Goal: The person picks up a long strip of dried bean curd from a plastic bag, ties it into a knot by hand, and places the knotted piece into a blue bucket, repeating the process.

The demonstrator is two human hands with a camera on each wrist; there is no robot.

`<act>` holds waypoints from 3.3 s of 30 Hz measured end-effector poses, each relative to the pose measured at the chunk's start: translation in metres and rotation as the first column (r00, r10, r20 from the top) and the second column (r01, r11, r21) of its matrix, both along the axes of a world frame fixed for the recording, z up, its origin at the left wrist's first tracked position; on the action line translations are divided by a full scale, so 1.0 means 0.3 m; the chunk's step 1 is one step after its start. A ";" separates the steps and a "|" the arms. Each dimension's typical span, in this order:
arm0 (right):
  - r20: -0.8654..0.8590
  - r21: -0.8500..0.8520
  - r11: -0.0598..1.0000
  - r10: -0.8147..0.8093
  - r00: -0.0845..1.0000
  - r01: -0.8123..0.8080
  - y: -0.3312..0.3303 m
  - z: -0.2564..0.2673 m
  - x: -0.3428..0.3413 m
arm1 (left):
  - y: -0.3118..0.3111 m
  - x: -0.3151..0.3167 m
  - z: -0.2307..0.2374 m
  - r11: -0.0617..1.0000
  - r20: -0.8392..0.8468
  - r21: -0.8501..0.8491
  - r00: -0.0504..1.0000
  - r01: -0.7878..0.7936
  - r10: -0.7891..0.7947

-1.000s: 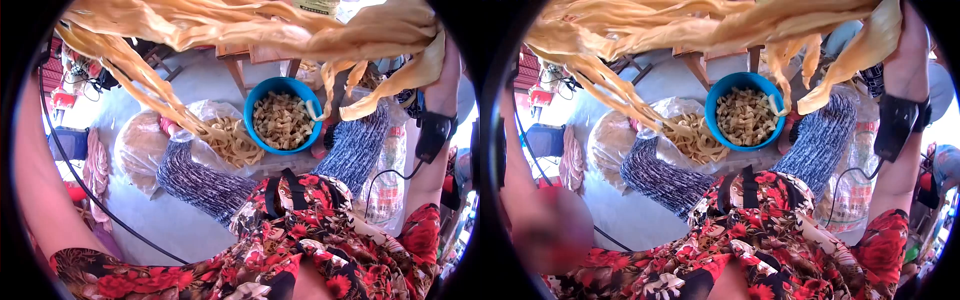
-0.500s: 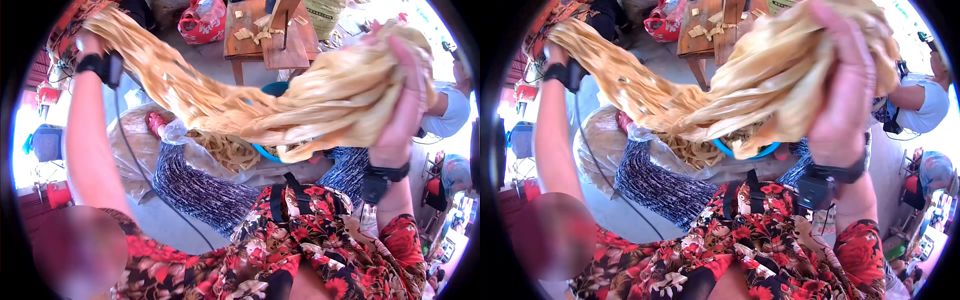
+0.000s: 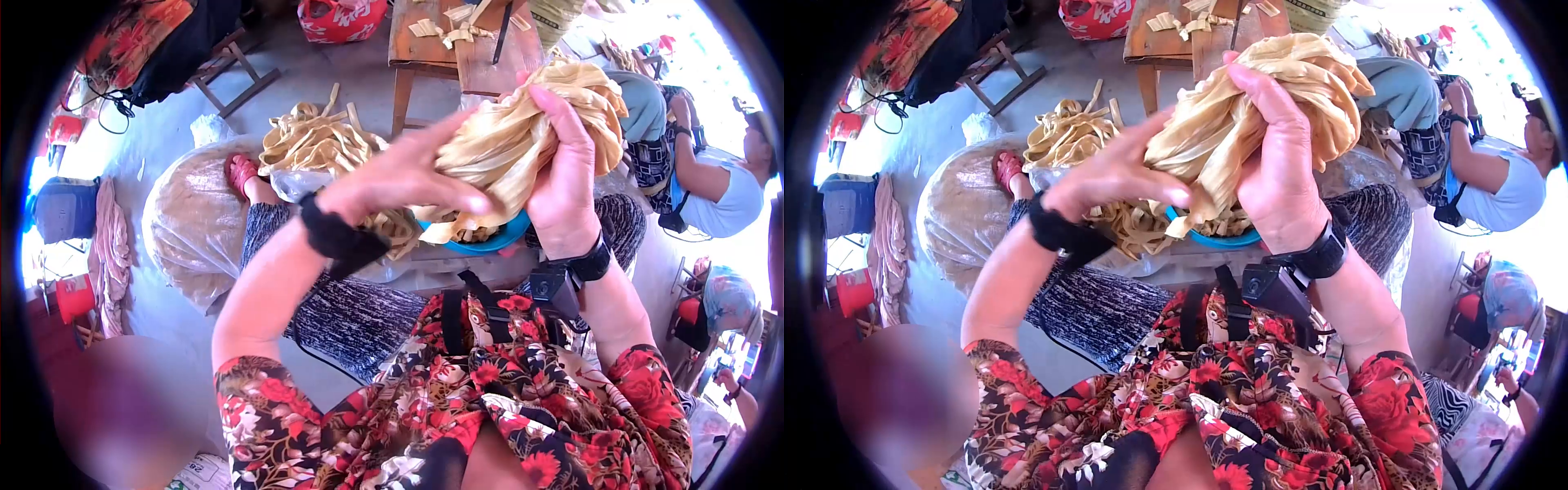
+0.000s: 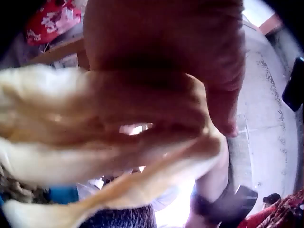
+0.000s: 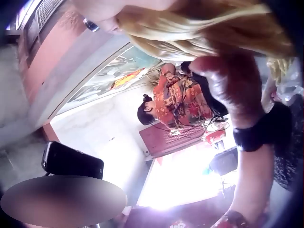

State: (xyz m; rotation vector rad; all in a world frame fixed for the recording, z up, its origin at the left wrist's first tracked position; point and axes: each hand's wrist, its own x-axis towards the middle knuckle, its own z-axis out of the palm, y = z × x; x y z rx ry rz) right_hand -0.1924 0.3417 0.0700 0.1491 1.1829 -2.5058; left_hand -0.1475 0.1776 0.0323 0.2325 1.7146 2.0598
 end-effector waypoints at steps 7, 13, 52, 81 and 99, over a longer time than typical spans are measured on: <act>0.147 -0.040 0.999 0.029 0.989 -0.023 0.101 -0.172 0.017 | 0.028 -0.066 -0.081 0.838 -0.045 -0.521 0.975 0.163 -0.218; 0.426 -0.226 0.958 0.260 0.867 -0.176 0.119 -0.334 -0.001 | 0.012 -0.140 -0.095 0.356 -0.462 -0.878 0.758 -0.319 -0.461; 0.346 0.686 0.356 0.608 0.715 -0.635 0.301 -0.625 -0.025 | -0.132 0.123 -0.773 0.069 0.203 -0.967 0.907 0.245 -0.368; -0.007 0.926 0.018 1.000 -0.031 0.376 0.194 -0.520 0.053 | -0.086 0.063 -0.513 0.512 -0.270 -0.724 0.873 -0.462 0.406; -0.685 0.211 0.896 0.421 0.594 -0.392 0.504 0.250 -0.011 | 0.160 0.054 -0.347 0.608 -0.658 -0.580 0.752 -0.542 0.042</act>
